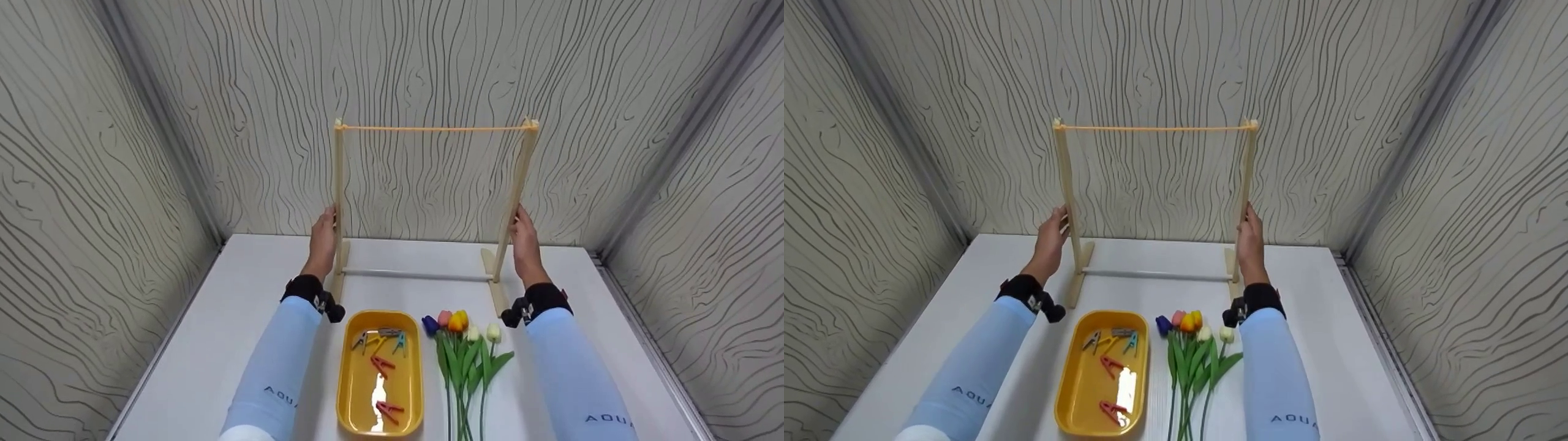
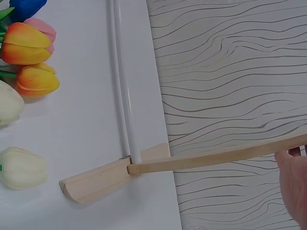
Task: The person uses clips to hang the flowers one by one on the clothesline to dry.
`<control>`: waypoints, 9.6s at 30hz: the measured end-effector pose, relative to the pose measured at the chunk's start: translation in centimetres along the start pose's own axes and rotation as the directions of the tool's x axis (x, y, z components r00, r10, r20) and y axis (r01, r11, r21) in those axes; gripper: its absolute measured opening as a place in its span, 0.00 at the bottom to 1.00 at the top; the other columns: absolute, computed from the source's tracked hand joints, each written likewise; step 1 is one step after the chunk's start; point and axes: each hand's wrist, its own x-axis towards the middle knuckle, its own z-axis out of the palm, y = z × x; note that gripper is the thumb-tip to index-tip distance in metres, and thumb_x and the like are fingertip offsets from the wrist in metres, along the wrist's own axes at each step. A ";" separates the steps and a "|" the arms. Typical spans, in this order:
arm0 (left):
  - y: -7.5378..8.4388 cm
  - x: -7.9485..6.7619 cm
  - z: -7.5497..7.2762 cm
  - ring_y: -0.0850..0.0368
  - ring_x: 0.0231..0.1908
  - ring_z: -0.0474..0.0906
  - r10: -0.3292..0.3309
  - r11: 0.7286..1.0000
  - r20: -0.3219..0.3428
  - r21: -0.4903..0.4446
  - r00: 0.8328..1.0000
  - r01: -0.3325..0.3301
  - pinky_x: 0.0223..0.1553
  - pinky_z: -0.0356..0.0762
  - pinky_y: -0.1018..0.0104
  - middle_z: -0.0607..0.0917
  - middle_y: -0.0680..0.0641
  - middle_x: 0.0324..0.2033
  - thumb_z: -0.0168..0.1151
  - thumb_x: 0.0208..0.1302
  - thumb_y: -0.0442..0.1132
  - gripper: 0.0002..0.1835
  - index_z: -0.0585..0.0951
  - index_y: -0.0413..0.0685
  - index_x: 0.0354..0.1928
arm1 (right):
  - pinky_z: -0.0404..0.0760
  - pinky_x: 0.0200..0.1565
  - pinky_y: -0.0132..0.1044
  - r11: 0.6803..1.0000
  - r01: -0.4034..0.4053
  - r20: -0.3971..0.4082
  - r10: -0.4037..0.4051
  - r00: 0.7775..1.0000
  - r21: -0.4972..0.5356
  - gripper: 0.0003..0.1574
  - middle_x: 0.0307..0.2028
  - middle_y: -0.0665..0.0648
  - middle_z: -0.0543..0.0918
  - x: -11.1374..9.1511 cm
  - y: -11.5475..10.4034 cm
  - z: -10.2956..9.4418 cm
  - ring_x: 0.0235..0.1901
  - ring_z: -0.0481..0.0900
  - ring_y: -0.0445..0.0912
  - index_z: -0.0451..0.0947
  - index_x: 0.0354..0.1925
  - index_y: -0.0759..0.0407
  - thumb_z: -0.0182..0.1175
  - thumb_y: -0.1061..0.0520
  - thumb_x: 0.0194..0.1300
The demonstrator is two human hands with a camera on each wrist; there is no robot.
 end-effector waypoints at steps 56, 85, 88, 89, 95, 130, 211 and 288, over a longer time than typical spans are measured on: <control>-0.7 -10.8 -2.0 0.45 0.85 0.57 0.014 0.996 -0.002 -0.086 1.000 -0.014 0.88 0.55 0.47 0.66 0.42 0.82 0.30 0.91 0.54 0.31 0.62 0.51 0.86 | 0.48 0.87 0.54 0.999 0.026 0.022 -0.027 0.999 0.046 0.47 0.82 0.63 0.58 -10.7 -0.8 -1.0 0.81 0.56 0.55 0.47 0.89 0.52 0.31 0.66 0.75; -1.8 -12.1 -2.1 0.46 0.88 0.51 0.032 0.993 0.022 -0.118 0.999 -0.029 0.90 0.47 0.49 0.60 0.45 0.87 0.31 0.91 0.56 0.32 0.58 0.56 0.87 | 0.41 0.90 0.53 0.999 0.016 0.017 -0.017 1.000 0.052 0.44 0.86 0.68 0.49 -11.7 -0.9 -0.7 0.87 0.47 0.57 0.38 0.90 0.55 0.32 0.61 0.82; -2.1 -12.3 -2.5 0.44 0.87 0.54 0.044 0.990 0.027 -0.137 0.999 -0.040 0.90 0.50 0.48 0.61 0.44 0.86 0.31 0.91 0.55 0.31 0.60 0.53 0.87 | 0.40 0.90 0.52 1.000 0.017 0.026 -0.018 1.000 0.008 0.42 0.88 0.66 0.47 -11.7 -0.8 -0.8 0.88 0.45 0.55 0.36 0.90 0.53 0.32 0.59 0.85; -2.1 -12.4 -2.6 0.43 0.87 0.54 0.048 0.990 0.030 -0.138 0.998 -0.044 0.90 0.51 0.46 0.61 0.42 0.86 0.31 0.91 0.54 0.32 0.60 0.51 0.87 | 0.40 0.90 0.51 1.000 0.018 0.020 -0.018 1.000 -0.015 0.42 0.88 0.65 0.47 -11.7 -0.8 -0.8 0.89 0.44 0.54 0.35 0.90 0.51 0.33 0.57 0.86; -2.8 -13.3 -3.4 0.40 0.86 0.56 0.047 0.998 0.019 -0.052 0.999 -0.046 0.89 0.53 0.43 0.60 0.41 0.87 0.31 0.91 0.56 0.33 0.60 0.48 0.86 | 0.50 0.88 0.59 0.986 0.031 -0.119 -0.051 0.992 -0.164 0.43 0.88 0.64 0.49 -12.6 -0.6 -0.6 0.88 0.46 0.58 0.41 0.89 0.54 0.42 0.54 0.85; -7.2 -20.9 2.7 0.43 0.88 0.52 0.055 0.253 0.541 0.806 0.839 -0.536 0.88 0.49 0.36 0.61 0.50 0.87 0.64 0.74 0.66 0.44 0.63 0.61 0.85 | 0.57 0.79 0.80 0.406 0.373 0.309 -0.217 0.926 -0.834 0.40 0.83 0.64 0.66 -20.8 5.5 6.4 0.84 0.59 0.68 0.71 0.80 0.50 0.63 0.40 0.77; -0.9 -19.6 6.0 0.51 0.56 0.90 0.007 0.997 0.454 0.062 0.891 -0.039 0.61 0.90 0.60 0.92 0.47 0.56 0.74 0.72 0.40 0.18 0.88 0.56 0.62 | 0.91 0.55 0.33 0.989 0.102 0.324 -0.062 0.944 -0.107 0.24 0.58 0.67 0.90 -22.8 2.2 12.0 0.52 0.91 0.36 0.80 0.66 0.64 0.68 0.55 0.78; 1.3 -18.0 5.3 0.63 0.38 0.91 0.063 0.991 0.295 -0.135 0.953 -0.024 0.48 0.92 0.68 0.96 0.45 0.40 0.74 0.69 0.32 0.10 0.91 0.31 0.47 | 0.91 0.56 0.34 -0.038 0.956 0.949 -0.139 0.285 -0.292 0.18 0.53 0.46 0.94 -23.1 7.3 8.4 0.55 0.90 0.42 0.93 0.52 0.43 0.74 0.61 0.67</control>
